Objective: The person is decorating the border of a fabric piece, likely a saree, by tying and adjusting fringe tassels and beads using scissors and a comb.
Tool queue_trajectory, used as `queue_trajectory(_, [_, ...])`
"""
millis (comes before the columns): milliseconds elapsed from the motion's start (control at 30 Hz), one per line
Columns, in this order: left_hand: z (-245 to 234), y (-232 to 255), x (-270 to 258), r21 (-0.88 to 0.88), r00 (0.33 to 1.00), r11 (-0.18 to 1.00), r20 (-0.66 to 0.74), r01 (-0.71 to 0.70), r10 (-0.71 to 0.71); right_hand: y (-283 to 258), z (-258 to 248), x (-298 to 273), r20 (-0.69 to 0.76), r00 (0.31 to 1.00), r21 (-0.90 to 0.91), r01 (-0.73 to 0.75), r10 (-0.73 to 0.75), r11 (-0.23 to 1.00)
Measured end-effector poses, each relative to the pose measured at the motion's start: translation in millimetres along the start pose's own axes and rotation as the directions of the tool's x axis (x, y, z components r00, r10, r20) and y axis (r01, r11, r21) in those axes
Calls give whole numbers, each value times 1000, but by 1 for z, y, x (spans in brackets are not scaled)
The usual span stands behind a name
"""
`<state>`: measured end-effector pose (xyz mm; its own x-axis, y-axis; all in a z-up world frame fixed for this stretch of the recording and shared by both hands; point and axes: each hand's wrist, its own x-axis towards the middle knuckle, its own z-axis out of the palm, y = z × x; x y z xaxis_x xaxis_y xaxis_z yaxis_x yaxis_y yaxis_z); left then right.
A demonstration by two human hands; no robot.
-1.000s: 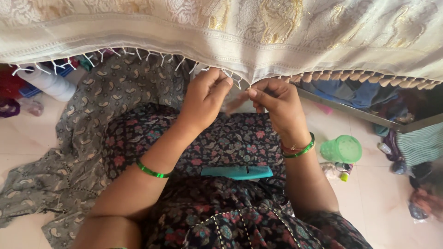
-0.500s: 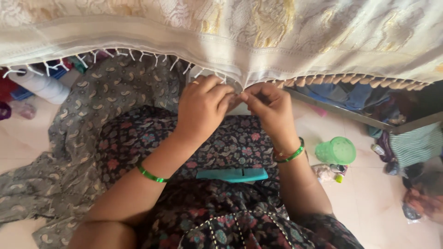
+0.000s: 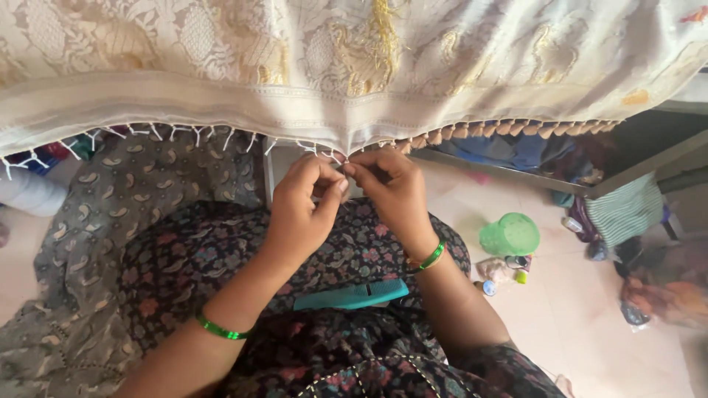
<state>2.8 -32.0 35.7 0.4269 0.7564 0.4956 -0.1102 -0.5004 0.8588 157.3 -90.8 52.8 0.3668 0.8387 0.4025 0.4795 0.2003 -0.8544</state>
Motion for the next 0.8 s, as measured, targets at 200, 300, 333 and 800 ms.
queue_trajectory(200, [9,-14,-10,-263,993,958,11,116,-117,-1,0,-1,-19,999,4,35,-35,999])
queue_trajectory(300, [9,-21,-12,-398,984,900,55,175,-167,-3,-2,0,-55,998,-64,15,-19,998])
queue_trajectory(333, [8,-23,-12,-450,988,880,63,154,-140,-4,-2,0,-76,997,-146,8,-19,989])
queue_trajectory(800, [1,-29,-22,-566,988,812,131,143,-83,-45,-31,0,152,922,-453,385,-356,804])
